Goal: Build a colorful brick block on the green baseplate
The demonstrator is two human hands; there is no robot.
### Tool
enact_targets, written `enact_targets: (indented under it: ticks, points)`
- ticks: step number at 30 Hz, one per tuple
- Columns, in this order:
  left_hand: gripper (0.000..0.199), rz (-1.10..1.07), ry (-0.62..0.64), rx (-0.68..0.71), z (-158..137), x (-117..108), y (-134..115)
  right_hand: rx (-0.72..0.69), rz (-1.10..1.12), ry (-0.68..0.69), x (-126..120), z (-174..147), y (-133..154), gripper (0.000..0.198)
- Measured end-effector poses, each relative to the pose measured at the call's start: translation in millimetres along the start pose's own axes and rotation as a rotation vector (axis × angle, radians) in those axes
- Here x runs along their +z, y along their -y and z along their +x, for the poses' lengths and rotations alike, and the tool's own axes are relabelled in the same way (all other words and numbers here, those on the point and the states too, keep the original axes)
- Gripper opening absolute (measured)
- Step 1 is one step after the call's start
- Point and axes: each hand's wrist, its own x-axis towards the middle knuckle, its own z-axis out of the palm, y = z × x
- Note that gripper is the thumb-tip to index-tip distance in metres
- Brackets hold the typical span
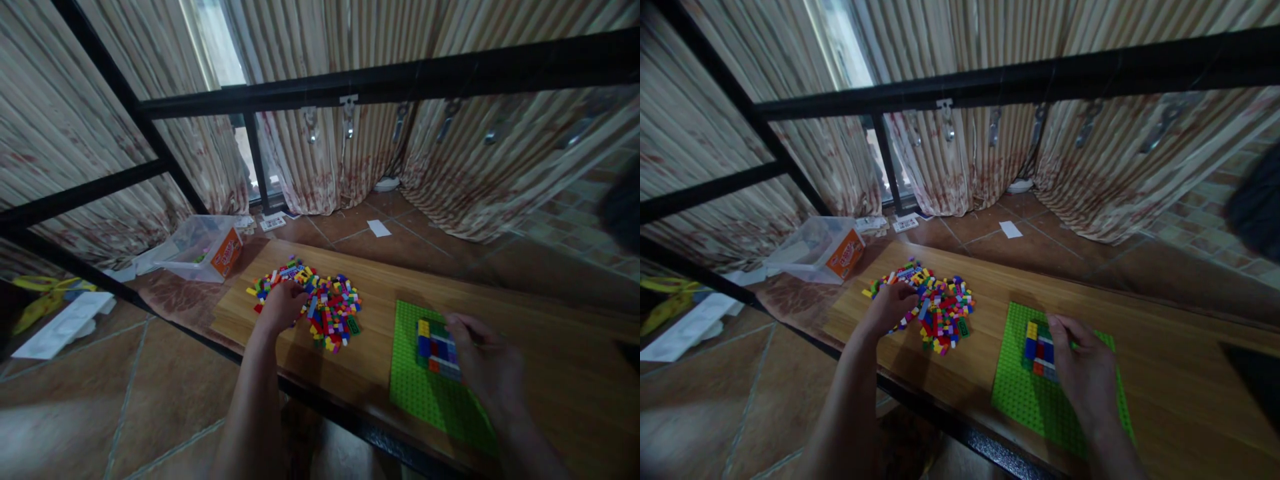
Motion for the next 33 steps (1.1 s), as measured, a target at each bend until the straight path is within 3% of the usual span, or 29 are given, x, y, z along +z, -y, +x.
enact_targets:
  ticks: [6, 13, 19, 25, 33]
  points:
    - [0.014, -0.029, 0.019, 0.004, 0, -6, 5, -0.033, -0.027, 0.022, -1, -1, -4, 0.040]
    - [0.024, -0.082, -0.197, -0.088, -1, -29, 25, -0.036, -0.054, 0.030, 2, -6, 0, 0.041]
    - [0.015, 0.207, -0.001, -0.125, -33, -52, 33, -0.073, -0.066, 0.093, 9, -13, 8, 0.041]
    - [0.027, 0.398, 0.119, -0.207, -47, -47, 33, -0.094, -0.052, 0.139, 13, -15, 7, 0.043]
    - [0.022, 0.410, 0.108, -0.194, -36, -33, 38, -0.079, -0.054, 0.143, 11, -14, 6, 0.039]
